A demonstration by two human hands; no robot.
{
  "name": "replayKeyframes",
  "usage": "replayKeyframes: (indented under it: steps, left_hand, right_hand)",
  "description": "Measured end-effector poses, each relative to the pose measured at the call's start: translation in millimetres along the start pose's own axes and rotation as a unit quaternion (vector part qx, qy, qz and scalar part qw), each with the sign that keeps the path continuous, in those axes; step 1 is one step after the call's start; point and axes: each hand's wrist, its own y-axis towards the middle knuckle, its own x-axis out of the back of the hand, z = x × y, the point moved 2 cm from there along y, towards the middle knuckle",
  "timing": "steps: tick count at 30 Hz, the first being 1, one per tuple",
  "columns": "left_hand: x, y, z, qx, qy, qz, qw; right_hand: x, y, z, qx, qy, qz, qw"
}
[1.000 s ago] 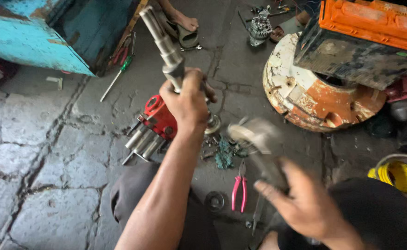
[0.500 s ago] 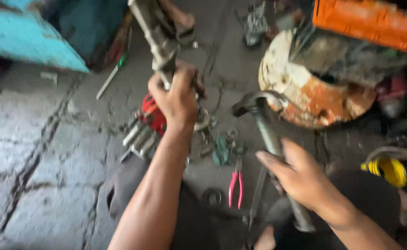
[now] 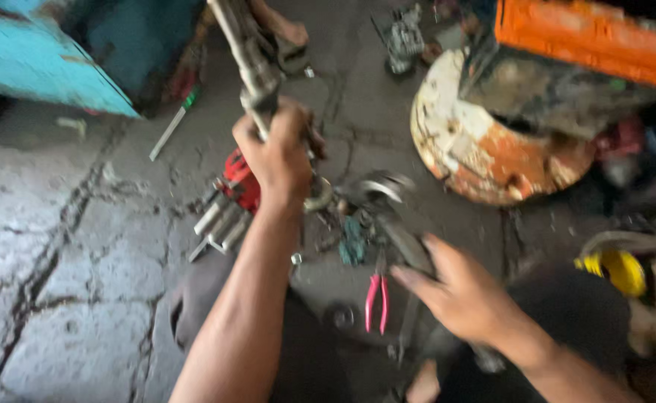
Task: The person sits on the floor and uses a hammer to tap a cylindrical metal component onto a shaft. They repeatedly strike the part to seat it, then rotate the shaft to check alignment and fit.
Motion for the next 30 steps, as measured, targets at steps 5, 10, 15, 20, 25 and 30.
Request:
replayKeyframes:
  steps: [5,10,15,20,25,30]
  left_hand:
    - [-6,2,0,0.002,-0.014,0.043,0.999]
    - [-8,3,0,0.023,-0.065,0.024,0.997]
    - [-3,-2,-8,-0.039,-0.005,0.095,0.995]
    - [-1,-5,-7,0.018,-0.051,0.074,0.996]
    - [-12,2,-10,0.001,-0.063,0.087,0.994]
    - [-7,-12,-3,0.005,0.013,0.105,0.994]
  right_hand:
    - [35,-16,16,0.002,0.271,-0.113,0.956]
    - [5,2,0,0.216,-0.002,-0.181,0.960]
    - [8,7,-16,-0.308,0.023,0.055,0.949]
    - [38,-11,15,-0.051,0.224,-0.151,0.961]
    - [15,3,14,0.156,-0.039,-0.221,0.962]
    - [-19,-8,-20,-0.171,-0.038,0.105,0.979]
